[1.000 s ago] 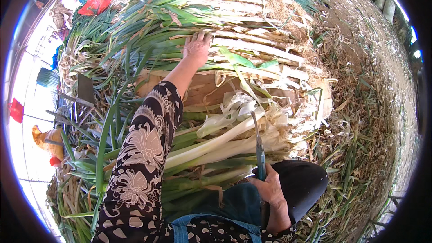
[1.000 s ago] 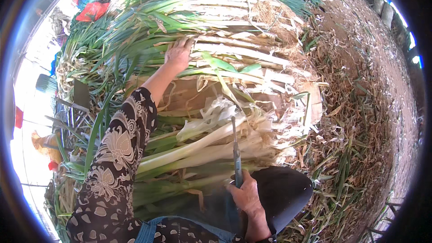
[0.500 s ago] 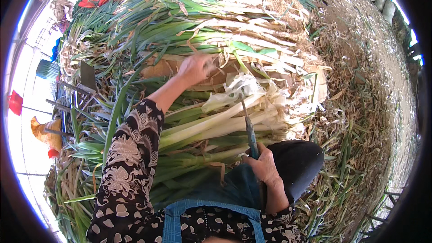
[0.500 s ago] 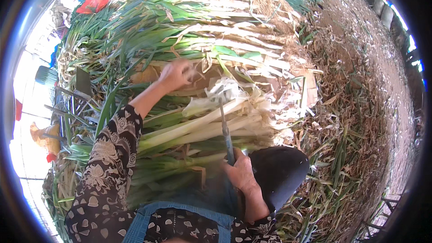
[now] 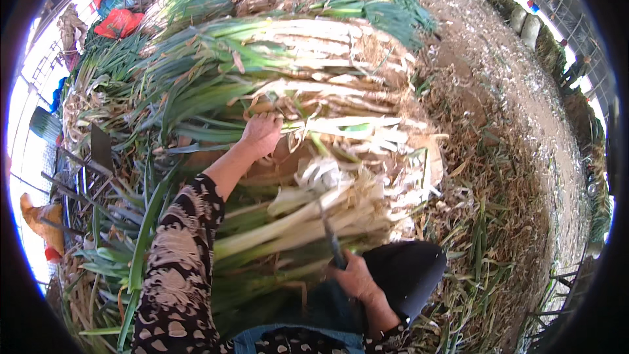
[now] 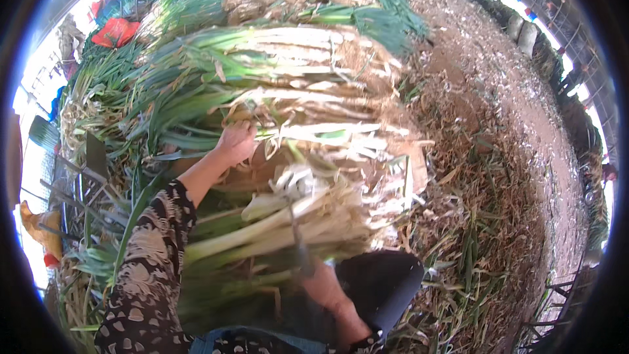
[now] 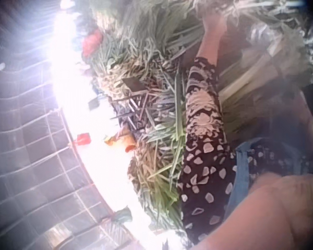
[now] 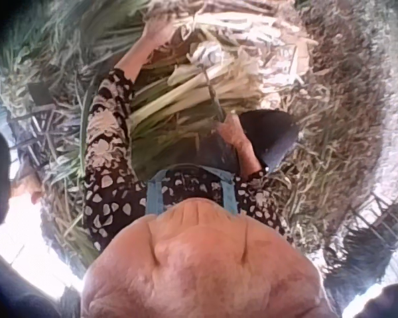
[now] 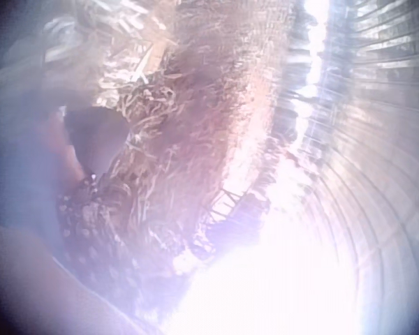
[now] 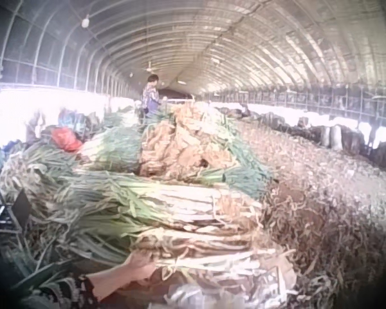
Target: The person sits cross-legged on the ground and uses a knife to trim the root ends of a large bundle of green onions. The trimmed roots are discarded to the side, and the cleaned onions are gathered into a neat bundle.
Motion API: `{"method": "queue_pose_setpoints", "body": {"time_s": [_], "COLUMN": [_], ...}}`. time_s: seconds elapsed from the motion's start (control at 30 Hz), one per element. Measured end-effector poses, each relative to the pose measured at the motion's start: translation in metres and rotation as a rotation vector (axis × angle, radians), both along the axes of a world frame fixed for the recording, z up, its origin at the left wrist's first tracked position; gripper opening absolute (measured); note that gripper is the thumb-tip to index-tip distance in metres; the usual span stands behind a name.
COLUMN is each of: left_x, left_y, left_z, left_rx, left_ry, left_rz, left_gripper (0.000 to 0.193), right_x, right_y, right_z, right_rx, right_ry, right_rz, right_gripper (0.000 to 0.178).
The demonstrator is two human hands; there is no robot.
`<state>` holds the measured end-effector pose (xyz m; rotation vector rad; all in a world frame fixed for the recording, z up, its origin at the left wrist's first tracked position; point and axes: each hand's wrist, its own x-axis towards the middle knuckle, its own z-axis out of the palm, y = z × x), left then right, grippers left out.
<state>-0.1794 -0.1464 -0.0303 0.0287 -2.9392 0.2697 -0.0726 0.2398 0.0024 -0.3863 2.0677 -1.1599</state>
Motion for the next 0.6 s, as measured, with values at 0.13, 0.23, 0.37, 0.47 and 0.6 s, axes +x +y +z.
{"method": "queue_pose_setpoints", "body": {"time_s": [0.13,0.23,0.37,0.47,0.6], "left_x": [0.059,0.076,0.083,0.096,0.113], "left_y": [0.055,0.076,0.064,0.057,0.068], "left_z": [0.008,0.013,0.014,0.003,-0.014], "left_rx": [0.256,0.381,0.689,0.649,0.601], "left_ry": [0.167,-0.091,-0.271,-0.076,-0.020], "left_rz": [-0.059,0.046,0.115,0.066,0.200], "left_gripper": [0.035,0.041,0.044,0.045,0.041], "right_x": [-0.003,0.008,0.043,0.060,0.057], "right_y": [0.016,0.018,-0.002,-0.023,-0.043], "right_z": [0.014,0.022,0.023,0.019,0.013], "right_rx": [0.013,0.062,0.117,0.078,0.263], "right_ry": [-0.043,0.205,0.316,0.530,0.502], "right_rz": [-0.151,-0.126,0.040,0.115,0.134], "right_gripper": [0.033,0.038,0.042,0.042,0.035]}}
